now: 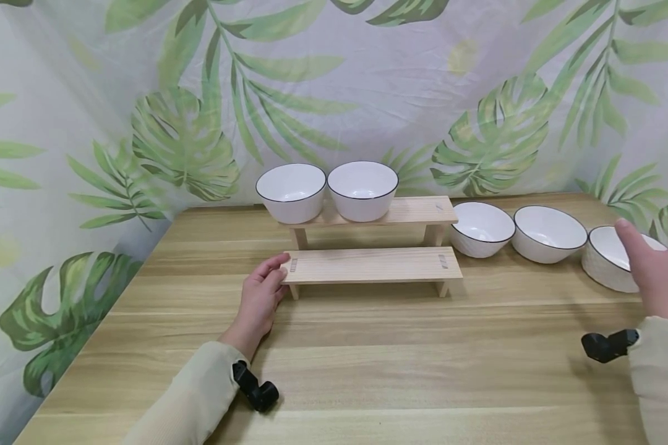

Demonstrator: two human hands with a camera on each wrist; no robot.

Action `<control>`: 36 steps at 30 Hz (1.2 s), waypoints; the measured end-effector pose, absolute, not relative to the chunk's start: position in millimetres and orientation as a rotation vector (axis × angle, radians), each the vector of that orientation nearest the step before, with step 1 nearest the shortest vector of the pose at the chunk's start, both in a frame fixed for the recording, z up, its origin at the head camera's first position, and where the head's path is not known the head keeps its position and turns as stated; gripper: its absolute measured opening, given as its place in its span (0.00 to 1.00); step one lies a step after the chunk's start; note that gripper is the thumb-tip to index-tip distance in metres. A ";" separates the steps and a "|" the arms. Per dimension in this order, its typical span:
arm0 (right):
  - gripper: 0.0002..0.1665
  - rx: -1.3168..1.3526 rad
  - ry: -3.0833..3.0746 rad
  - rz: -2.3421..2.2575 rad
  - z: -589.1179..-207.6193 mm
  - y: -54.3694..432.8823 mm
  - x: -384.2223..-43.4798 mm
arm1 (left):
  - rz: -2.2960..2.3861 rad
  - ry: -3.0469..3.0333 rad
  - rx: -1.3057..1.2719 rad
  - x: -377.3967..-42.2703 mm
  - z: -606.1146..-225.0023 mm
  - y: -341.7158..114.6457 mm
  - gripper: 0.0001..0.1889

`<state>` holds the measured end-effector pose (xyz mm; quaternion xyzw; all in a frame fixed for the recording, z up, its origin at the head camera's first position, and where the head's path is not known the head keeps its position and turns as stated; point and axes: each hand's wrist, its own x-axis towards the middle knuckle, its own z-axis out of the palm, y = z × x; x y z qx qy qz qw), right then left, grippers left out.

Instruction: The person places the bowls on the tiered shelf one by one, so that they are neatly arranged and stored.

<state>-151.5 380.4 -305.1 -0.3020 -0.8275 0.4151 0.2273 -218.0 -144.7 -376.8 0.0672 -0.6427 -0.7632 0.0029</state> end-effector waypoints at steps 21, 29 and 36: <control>0.63 -0.871 -2.394 1.111 -345.7 406.5 -155.8 | -2.405 -2.004 0.230 -217.3 -375.4 -144.7 0.19; 0.66 -0.866 -2.365 1.032 -349.3 405.6 -159.7 | -2.403 -1.997 0.224 -215.9 -374.2 -144.4 0.19; 0.68 -0.912 -2.398 1.008 -351.7 406.7 -162.0 | -2.399 -2.002 0.236 -216.3 -373.7 -144.7 0.19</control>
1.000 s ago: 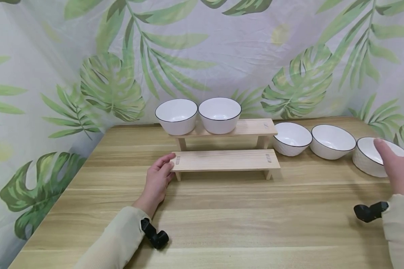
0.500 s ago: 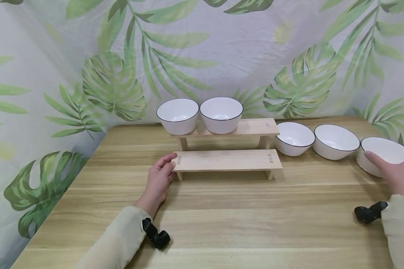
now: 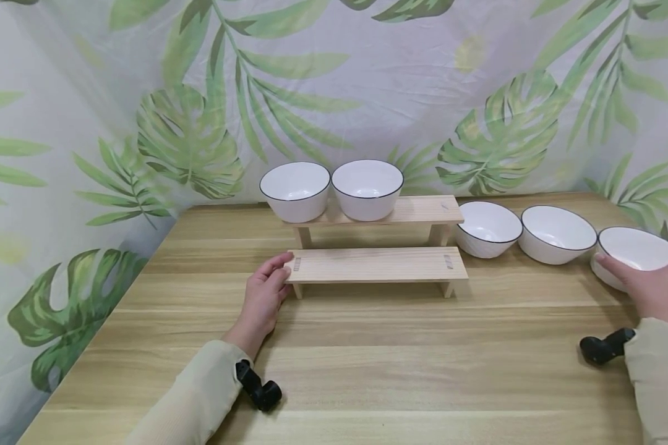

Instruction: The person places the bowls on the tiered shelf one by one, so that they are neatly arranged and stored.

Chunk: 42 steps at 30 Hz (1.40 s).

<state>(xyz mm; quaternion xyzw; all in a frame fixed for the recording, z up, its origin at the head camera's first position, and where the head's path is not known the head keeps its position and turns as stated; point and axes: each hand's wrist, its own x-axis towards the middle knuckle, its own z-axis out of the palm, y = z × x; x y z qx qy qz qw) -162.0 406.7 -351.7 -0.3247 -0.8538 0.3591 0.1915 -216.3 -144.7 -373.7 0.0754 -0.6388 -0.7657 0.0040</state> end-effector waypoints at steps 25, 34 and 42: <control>0.66 -1.009 -2.308 1.059 -357.4 397.5 -160.8 | -2.420 -1.963 0.222 -216.8 -375.2 -143.5 0.19; 0.63 -1.040 -2.272 1.103 -356.3 397.4 -159.8 | -2.396 -1.993 0.225 -216.8 -375.0 -142.9 0.19; 0.61 -1.041 -2.241 1.130 -347.9 396.8 -162.2 | -2.391 -1.994 0.231 -216.7 -375.2 -143.4 0.19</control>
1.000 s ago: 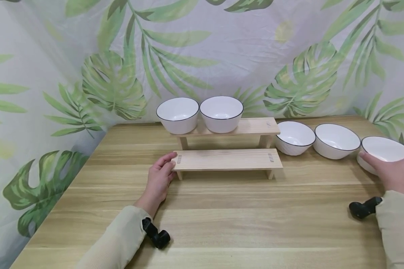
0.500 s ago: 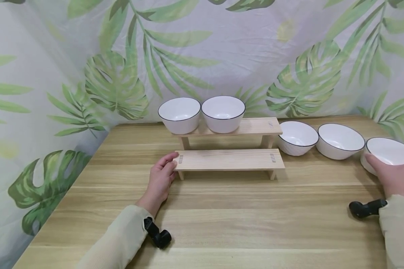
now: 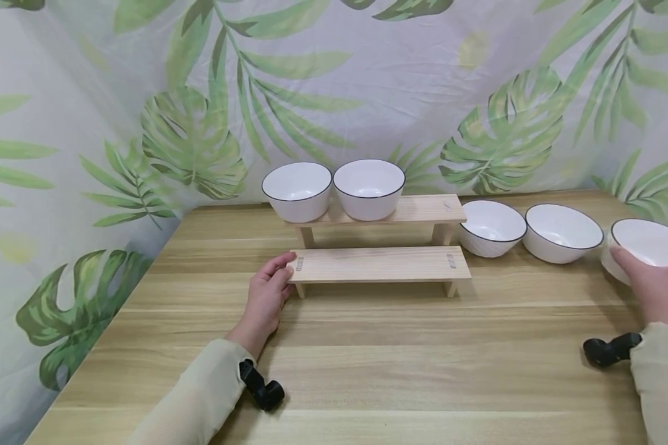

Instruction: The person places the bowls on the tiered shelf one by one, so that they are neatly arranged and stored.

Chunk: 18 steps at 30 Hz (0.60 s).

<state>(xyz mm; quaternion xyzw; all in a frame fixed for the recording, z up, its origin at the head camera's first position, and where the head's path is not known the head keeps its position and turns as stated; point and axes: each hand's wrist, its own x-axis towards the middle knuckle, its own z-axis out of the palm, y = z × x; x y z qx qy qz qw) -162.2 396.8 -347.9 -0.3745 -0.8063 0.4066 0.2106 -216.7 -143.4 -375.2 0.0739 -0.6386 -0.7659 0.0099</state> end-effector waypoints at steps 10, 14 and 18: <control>0.56 -0.954 -2.158 1.102 -330.8 388.9 -165.7 | -2.390 -2.001 0.238 -217.2 -375.1 -143.4 0.20; 0.54 -0.922 -2.130 1.056 -318.5 382.5 -166.0 | -2.398 -1.998 0.230 -216.8 -374.8 -143.8 0.20; 0.53 -0.889 -2.112 1.064 -303.5 372.0 -165.1 | -2.403 -1.989 0.232 -216.9 -375.5 -143.8 0.19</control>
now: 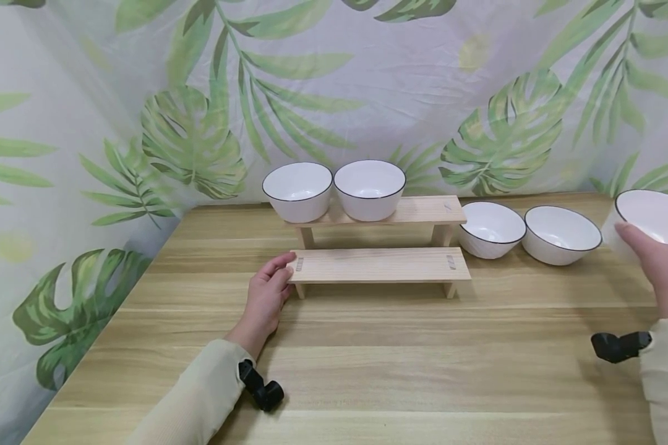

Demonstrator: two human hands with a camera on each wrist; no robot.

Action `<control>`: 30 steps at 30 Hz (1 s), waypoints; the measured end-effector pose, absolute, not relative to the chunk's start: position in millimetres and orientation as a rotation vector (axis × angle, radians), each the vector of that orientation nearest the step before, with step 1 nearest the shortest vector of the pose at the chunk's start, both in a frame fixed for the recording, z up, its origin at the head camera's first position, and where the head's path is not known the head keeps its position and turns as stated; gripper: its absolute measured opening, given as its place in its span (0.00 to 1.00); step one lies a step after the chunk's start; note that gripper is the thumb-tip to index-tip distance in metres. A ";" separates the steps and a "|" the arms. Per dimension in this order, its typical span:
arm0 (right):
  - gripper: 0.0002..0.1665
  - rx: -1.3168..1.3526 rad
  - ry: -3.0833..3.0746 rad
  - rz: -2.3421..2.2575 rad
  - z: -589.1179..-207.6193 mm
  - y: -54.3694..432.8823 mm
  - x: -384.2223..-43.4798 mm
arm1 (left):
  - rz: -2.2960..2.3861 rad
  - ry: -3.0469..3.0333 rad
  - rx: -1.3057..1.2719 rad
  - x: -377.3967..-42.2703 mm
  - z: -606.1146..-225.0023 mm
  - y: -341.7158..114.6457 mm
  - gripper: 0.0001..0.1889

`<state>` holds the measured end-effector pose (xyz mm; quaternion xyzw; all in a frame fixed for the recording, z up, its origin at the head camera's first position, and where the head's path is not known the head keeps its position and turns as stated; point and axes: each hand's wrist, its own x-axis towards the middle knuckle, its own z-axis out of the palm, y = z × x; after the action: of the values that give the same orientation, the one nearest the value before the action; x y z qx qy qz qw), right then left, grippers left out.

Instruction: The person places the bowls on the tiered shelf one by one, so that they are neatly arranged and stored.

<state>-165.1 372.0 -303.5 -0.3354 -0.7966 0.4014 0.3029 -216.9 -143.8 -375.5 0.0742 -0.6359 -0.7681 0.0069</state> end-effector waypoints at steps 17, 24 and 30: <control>0.59 -0.753 -2.241 1.218 -247.0 330.2 -161.3 | -2.417 -1.969 0.215 -216.8 -376.6 -144.0 0.19; 0.60 -0.582 -2.398 1.081 -232.8 310.9 -154.9 | -2.407 -1.979 0.213 -216.4 -376.5 -144.2 0.19; 0.61 -0.503 -2.522 0.984 -224.3 297.4 -152.4 | -2.404 -1.986 0.209 -216.2 -376.0 -144.7 0.19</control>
<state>-152.4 297.4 -224.3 -0.1792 -0.8986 0.3508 0.1930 -216.2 -144.7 -376.0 0.0669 -0.6354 -0.7692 0.0085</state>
